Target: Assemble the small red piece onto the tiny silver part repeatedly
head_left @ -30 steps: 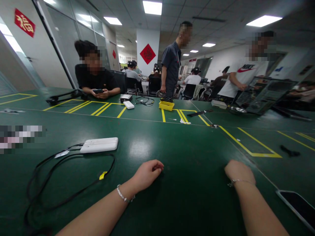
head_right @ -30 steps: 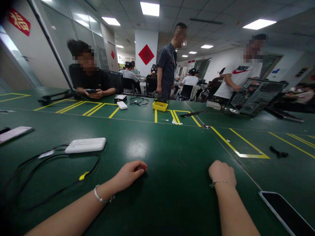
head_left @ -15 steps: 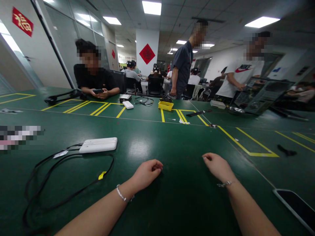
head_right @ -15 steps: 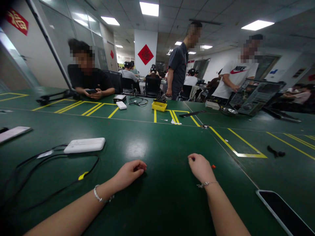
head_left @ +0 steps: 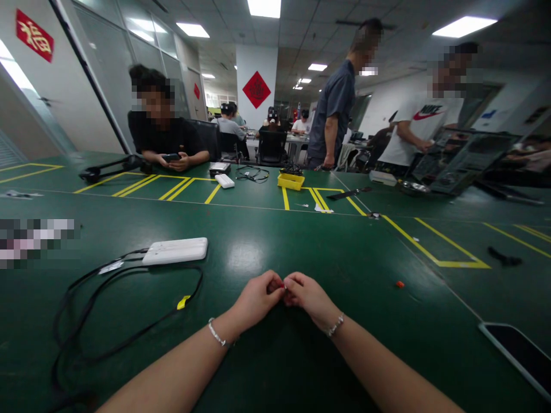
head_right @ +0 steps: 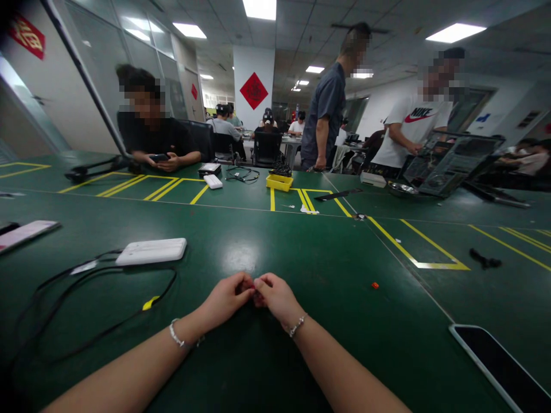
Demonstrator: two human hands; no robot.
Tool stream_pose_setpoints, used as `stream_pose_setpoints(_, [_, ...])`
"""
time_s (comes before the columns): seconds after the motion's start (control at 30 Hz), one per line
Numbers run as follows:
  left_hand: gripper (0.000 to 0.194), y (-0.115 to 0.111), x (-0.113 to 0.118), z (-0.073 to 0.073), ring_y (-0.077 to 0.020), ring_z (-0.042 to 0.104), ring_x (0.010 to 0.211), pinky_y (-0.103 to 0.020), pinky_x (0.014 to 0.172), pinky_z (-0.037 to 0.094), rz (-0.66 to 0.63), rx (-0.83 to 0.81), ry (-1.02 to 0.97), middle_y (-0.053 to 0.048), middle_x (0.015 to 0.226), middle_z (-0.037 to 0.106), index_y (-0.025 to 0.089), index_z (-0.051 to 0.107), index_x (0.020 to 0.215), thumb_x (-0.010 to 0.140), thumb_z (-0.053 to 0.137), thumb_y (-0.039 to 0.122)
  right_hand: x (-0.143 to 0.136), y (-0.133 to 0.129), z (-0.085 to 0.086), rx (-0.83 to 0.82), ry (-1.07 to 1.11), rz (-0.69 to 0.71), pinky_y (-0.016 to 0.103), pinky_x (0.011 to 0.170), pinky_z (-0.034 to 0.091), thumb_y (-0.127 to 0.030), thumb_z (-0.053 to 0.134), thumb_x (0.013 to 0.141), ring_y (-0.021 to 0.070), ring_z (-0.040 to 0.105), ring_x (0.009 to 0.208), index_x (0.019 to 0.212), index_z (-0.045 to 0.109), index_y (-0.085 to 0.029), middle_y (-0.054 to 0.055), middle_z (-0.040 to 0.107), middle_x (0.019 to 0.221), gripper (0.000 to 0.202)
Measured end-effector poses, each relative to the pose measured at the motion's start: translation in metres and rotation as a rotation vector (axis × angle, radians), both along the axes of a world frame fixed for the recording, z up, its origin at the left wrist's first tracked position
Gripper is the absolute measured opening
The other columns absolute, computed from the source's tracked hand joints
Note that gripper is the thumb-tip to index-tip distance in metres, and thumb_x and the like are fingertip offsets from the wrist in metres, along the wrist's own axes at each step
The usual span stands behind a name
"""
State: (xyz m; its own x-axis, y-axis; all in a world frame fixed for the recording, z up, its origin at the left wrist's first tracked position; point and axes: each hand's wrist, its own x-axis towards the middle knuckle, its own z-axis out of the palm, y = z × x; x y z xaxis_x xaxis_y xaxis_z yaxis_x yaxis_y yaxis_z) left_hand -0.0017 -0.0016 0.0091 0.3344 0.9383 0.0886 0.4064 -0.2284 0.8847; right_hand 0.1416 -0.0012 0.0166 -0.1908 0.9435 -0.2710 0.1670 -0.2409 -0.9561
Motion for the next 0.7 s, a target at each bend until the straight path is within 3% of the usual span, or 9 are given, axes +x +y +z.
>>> stream_pose_setpoints(0.1, [0.013,0.005,-0.001,-0.002,-0.0108,0.053,0.061,-0.022,0.057,0.042,0.026,-0.090,-0.087,0.001,0.066,0.057,0.017,0.052,0.080,0.076,0.047,0.027,0.032,0.004,0.009,0.296,-0.547,0.070,0.031,0.065,0.043,-0.035,0.044,0.075,0.0149,0.053,0.067,0.077,0.054,-0.018,0.003,0.055,0.072,0.020])
stream_pose_setpoints(0.17, [0.012,0.009,-0.002,-0.005,-0.0112,0.055,0.063,-0.022,0.057,0.043,0.033,-0.198,-0.200,0.000,0.068,0.057,0.015,0.051,0.081,0.076,0.048,0.026,0.064,0.007,0.014,0.473,-0.994,-0.011,0.038,0.071,0.041,-0.029,0.043,0.076,0.0219,0.052,0.081,0.083,0.056,-0.017,0.010,0.055,0.086,0.019])
stream_pose_setpoints(0.2, [0.012,0.011,-0.002,-0.007,-0.0112,0.056,0.063,-0.022,0.057,0.044,0.040,-0.241,-0.254,-0.001,0.070,0.058,0.015,0.051,0.081,0.076,0.048,0.024,0.081,0.009,0.016,0.479,-1.192,-0.088,0.041,0.071,0.041,-0.026,0.042,0.076,0.0260,0.051,0.086,0.087,0.056,-0.016,0.014,0.054,0.092,0.021])
stream_pose_setpoints(0.27, [0.010,0.014,-0.003,-0.009,-0.0104,0.056,0.063,-0.022,0.058,0.044,0.054,-0.296,-0.344,-0.002,0.072,0.059,0.014,0.051,0.081,0.075,0.050,0.021,0.117,0.012,0.017,0.338,-1.481,-0.255,0.047,0.067,0.041,-0.022,0.035,0.077,0.0335,0.049,0.092,0.094,0.055,-0.013,0.020,0.051,0.097,0.027])
stream_pose_setpoints(0.37, [0.009,0.015,-0.003,-0.008,-0.0095,0.057,0.063,-0.022,0.059,0.044,0.060,-0.364,-0.436,-0.003,0.077,0.061,0.013,0.051,0.082,0.074,0.050,0.016,0.164,0.016,0.014,0.045,-1.560,-0.357,0.045,0.062,0.043,-0.017,0.027,0.079,0.0349,0.051,0.091,0.100,0.055,-0.013,0.023,0.050,0.099,0.035])
stream_pose_setpoints(0.47, [0.008,0.014,-0.003,-0.004,-0.0091,0.058,0.062,-0.022,0.060,0.044,0.094,-0.425,-0.472,-0.004,0.077,0.062,0.013,0.051,0.082,0.074,0.049,0.014,0.186,0.019,0.012,-0.083,-1.549,-0.331,0.039,0.062,0.044,-0.012,0.029,0.077,0.0309,0.055,0.086,0.096,0.057,-0.008,0.023,0.053,0.094,0.035])
stream_pose_setpoints(0.6, [0.009,0.014,-0.004,0.000,-0.0084,0.057,0.060,-0.021,0.059,0.044,0.111,-0.442,-0.515,-0.004,0.076,0.062,0.012,0.052,0.082,0.073,0.052,0.016,0.172,0.022,0.015,0.075,-1.539,-0.208,0.034,0.065,0.044,-0.010,0.037,0.073,0.0238,0.057,0.077,0.080,0.061,-0.009,0.017,0.056,0.085,0.025])
stream_pose_setpoints(0.7, [0.011,0.014,-0.005,-0.001,-0.0083,0.057,0.060,-0.020,0.058,0.043,0.126,-0.458,-0.559,-0.004,0.076,0.063,0.013,0.052,0.081,0.072,0.055,0.019,0.133,0.024,0.022,0.312,-1.293,-0.040,0.031,0.069,0.043,-0.017,0.043,0.073,0.0182,0.057,0.075,0.075,0.060,-0.014,0.011,0.058,0.083,0.017])
